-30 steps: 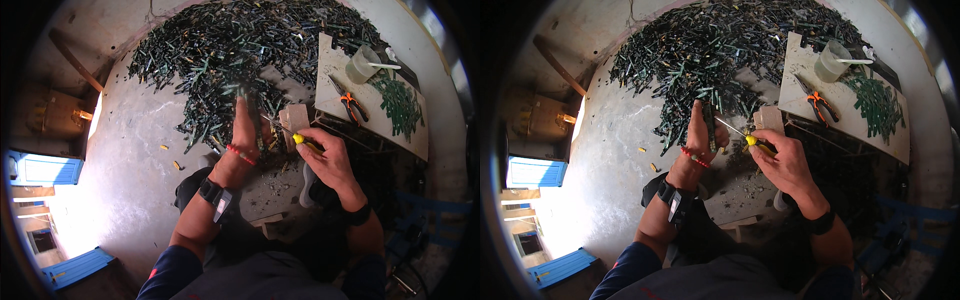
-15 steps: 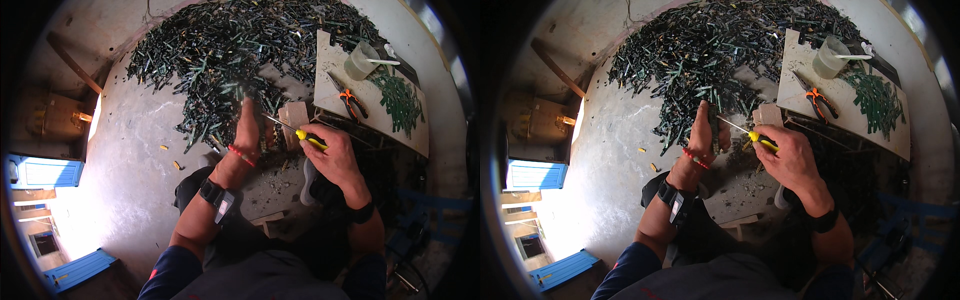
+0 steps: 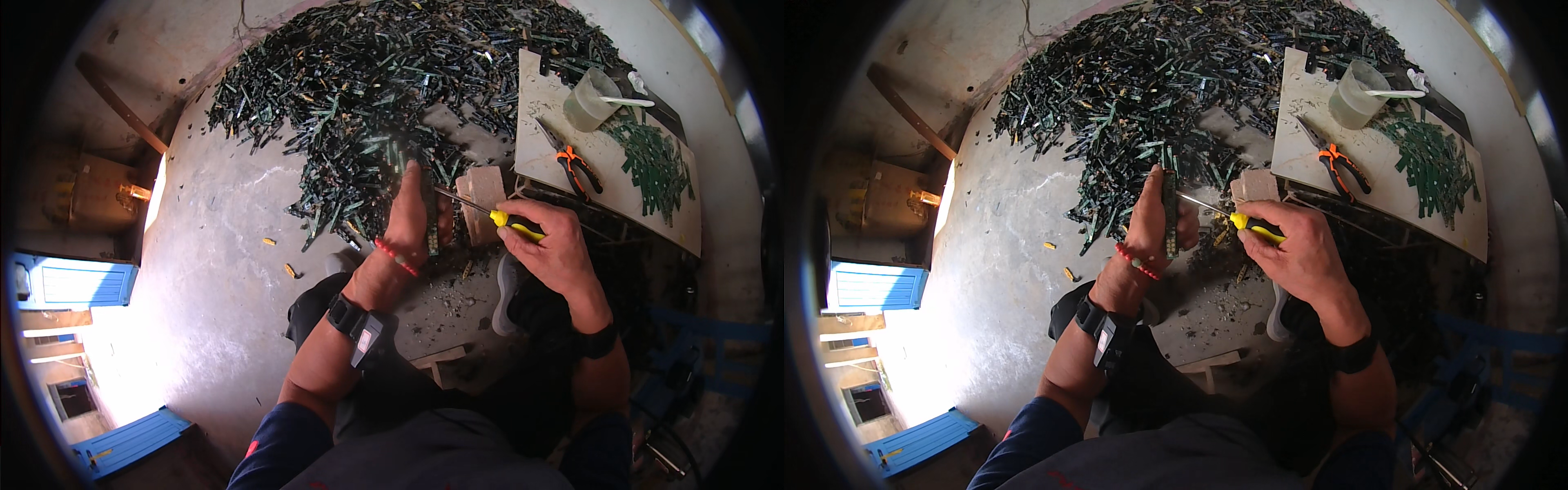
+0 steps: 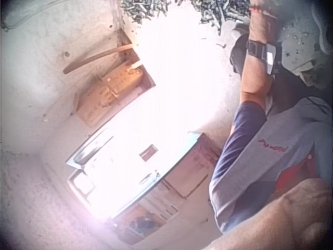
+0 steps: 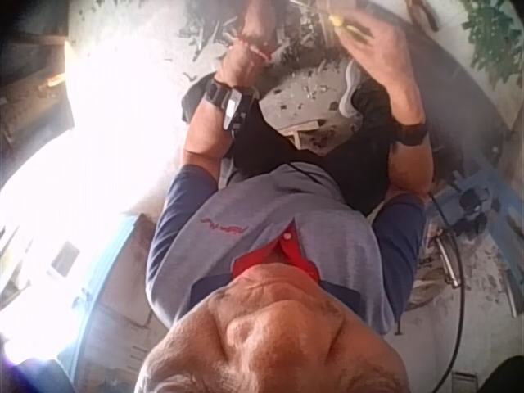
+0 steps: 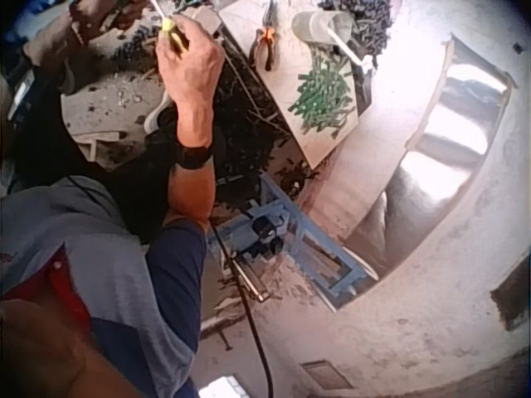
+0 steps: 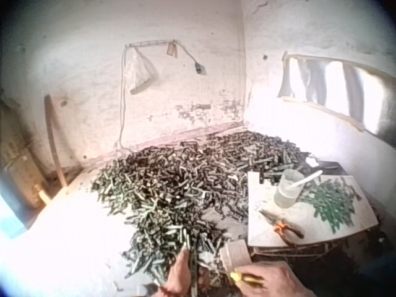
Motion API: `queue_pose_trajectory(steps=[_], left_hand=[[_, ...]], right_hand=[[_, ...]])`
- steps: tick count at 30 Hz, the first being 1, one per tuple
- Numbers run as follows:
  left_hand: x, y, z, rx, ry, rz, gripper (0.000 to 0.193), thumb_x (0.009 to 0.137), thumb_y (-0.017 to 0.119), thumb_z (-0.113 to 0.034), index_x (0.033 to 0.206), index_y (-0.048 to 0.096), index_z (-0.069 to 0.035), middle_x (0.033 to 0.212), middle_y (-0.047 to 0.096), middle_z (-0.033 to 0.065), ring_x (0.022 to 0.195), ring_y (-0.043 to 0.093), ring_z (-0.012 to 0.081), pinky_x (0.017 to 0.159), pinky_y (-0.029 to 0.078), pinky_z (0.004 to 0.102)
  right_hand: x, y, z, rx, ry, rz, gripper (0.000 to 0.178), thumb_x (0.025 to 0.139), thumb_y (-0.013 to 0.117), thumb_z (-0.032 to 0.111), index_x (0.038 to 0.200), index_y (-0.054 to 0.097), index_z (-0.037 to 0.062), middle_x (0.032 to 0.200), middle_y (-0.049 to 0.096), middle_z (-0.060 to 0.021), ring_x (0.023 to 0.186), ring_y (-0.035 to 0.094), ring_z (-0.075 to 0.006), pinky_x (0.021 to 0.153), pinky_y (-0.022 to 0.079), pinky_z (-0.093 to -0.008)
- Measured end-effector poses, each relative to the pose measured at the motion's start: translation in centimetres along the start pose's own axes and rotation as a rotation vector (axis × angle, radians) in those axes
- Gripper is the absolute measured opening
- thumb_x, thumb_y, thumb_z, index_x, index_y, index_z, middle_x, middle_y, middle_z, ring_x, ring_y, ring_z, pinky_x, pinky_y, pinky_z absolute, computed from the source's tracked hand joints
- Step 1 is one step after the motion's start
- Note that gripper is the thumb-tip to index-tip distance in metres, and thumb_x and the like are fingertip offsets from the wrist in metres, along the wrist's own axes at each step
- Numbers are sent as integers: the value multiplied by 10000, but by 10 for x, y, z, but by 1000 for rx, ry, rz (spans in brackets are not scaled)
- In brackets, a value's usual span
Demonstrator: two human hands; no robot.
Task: The person sits on the floor and uses pliers and a screwdriver to remove components from green circuit boards. They repeatedly strip parts off the boards and place the removed pieces into a pile on the floor.
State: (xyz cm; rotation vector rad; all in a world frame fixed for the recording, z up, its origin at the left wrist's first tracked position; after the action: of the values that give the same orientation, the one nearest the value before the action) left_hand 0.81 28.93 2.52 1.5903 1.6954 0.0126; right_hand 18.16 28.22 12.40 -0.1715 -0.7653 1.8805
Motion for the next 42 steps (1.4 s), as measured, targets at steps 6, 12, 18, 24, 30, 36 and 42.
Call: queue_pose_trajectory(steps=[6,12,18,24,30,36,42], left_hand=[[-1,3,-3,-19,-18,81,654,972,238,-636,625,393,-104,470,358,47,396,360,221,426,330,363],[1,1,-3,-41,-62,54,641,961,240,-650,631,372,-117,471,340,35,409,323,202,440,297,342],[-2,-1,0,-62,-72,102,643,957,245,-658,629,374,-120,472,335,32,416,312,192,448,289,339],[1,-4,1,-132,-111,101,628,947,282,-668,643,403,-132,490,356,16,419,320,180,445,288,332],[-17,14,-8,-232,-105,120,475,951,467,-546,703,482,-141,544,436,-27,439,407,132,419,318,284],[-14,14,-11,-265,-38,238,367,954,535,-441,740,495,-145,576,471,-19,439,437,111,395,336,273],[-22,15,-14,-148,-21,356,341,954,535,-418,758,457,-151,607,483,-11,464,460,124,425,375,284]], right_hand=[[-2,13,-22,256,146,56,238,880,692,126,1069,646,-10,760,626,-34,627,532,-69,577,445,-219],[-8,28,-29,524,430,161,299,909,672,191,1131,629,-4,732,562,25,631,490,-51,573,411,-186],[-6,27,-28,537,380,178,285,908,669,160,1147,620,14,779,614,-20,676,557,-83,608,465,-229],[-3,33,-3,64,23,-36,226,891,645,103,1102,613,30,812,660,-171,716,665,-325,633,518,-355],[-8,33,-13,103,165,-73,255,880,662,96,1124,616,37,805,657,-174,677,654,-302,621,509,-347],[-9,45,-15,186,79,-168,254,908,647,116,1140,609,21,765,627,-115,628,604,-189,593,489,-319],[-11,43,-23,909,581,237,339,971,547,118,1298,529,30,827,552,-32,569,430,-33,456,355,-180]])
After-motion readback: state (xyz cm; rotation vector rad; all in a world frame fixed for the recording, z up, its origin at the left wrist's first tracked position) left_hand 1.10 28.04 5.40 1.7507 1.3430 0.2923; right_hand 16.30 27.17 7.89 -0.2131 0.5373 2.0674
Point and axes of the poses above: each hand's wrist, its own x-axis towards the middle knuckle, its own y-axis out of the palm, z = x × y, the point moved 6 cm from there along x, towards the middle knuckle
